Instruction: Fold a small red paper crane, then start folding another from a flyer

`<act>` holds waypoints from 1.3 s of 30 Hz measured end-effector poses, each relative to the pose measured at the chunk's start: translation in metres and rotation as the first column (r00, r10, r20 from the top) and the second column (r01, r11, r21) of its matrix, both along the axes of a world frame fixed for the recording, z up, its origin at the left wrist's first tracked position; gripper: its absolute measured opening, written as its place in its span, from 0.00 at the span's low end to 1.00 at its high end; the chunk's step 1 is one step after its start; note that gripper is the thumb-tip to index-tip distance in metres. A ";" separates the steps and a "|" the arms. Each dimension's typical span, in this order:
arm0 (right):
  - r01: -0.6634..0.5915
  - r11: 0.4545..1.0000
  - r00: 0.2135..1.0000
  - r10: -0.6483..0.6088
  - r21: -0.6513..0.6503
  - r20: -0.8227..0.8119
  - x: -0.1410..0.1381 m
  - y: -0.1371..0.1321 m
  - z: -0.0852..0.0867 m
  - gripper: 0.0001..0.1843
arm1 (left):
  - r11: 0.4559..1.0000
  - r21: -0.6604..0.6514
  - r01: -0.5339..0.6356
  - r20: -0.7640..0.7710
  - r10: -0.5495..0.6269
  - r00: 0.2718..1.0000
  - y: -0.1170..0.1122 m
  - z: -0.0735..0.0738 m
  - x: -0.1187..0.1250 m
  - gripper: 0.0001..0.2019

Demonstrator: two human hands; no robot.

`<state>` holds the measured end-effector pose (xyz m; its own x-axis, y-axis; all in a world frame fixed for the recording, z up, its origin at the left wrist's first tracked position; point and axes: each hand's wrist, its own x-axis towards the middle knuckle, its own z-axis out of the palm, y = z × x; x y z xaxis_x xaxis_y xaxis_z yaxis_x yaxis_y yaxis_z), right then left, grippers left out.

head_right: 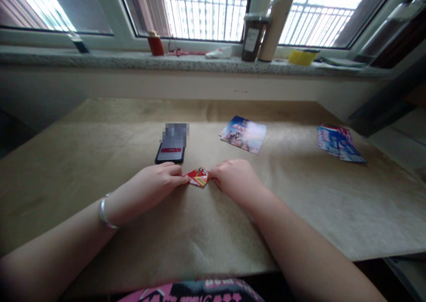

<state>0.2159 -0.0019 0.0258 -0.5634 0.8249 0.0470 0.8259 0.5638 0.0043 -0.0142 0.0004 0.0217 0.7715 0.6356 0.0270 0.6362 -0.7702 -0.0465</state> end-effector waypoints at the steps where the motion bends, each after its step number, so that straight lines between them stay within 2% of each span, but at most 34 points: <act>1: 0.008 1.000 1.000 -0.008 0.000 -0.004 0.000 0.000 0.000 0.11 | 1.000 -0.004 -0.006 -0.003 0.006 1.000 0.000 0.001 -0.001 0.11; 10: -0.025 1.000 0.999 0.025 -0.005 -0.022 -0.006 -0.003 -0.002 0.11 | 0.996 0.022 -0.085 -0.086 0.086 0.993 -0.001 0.011 -0.006 0.08; 15: -0.037 0.999 0.999 0.037 0.020 -0.018 -0.010 -0.005 -0.002 0.14 | 0.992 0.044 -0.118 -0.051 0.121 0.991 -0.003 0.009 -0.005 0.10; 23: -0.044 0.998 0.999 0.045 0.034 -0.005 -0.013 -0.007 -0.004 0.13 | 0.988 0.046 -0.146 0.018 0.145 0.989 0.000 0.007 -0.007 0.11; 30: -0.094 0.991 0.995 0.097 0.091 -0.031 -0.014 -0.006 -0.010 0.11 | 0.975 0.085 -0.205 0.017 0.204 0.979 -0.003 0.004 -0.002 0.11; 35: -0.097 0.988 0.993 0.105 0.121 -0.058 -0.015 -0.006 -0.009 0.11 | 0.972 -0.001 -0.233 0.099 0.232 0.968 -0.003 0.002 0.000 0.06; 39: -0.003 0.998 0.958 0.023 0.070 -0.284 -0.013 -0.004 -0.009 0.08 | 0.951 -0.159 -0.264 0.264 0.298 0.917 -0.003 0.001 0.001 0.09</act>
<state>0.2032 -0.0062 0.0164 -0.5289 0.8070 0.2627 0.7912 0.5809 -0.1913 -0.0133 -0.0022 0.0222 0.5319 0.8370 0.1285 0.8004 -0.5465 0.2462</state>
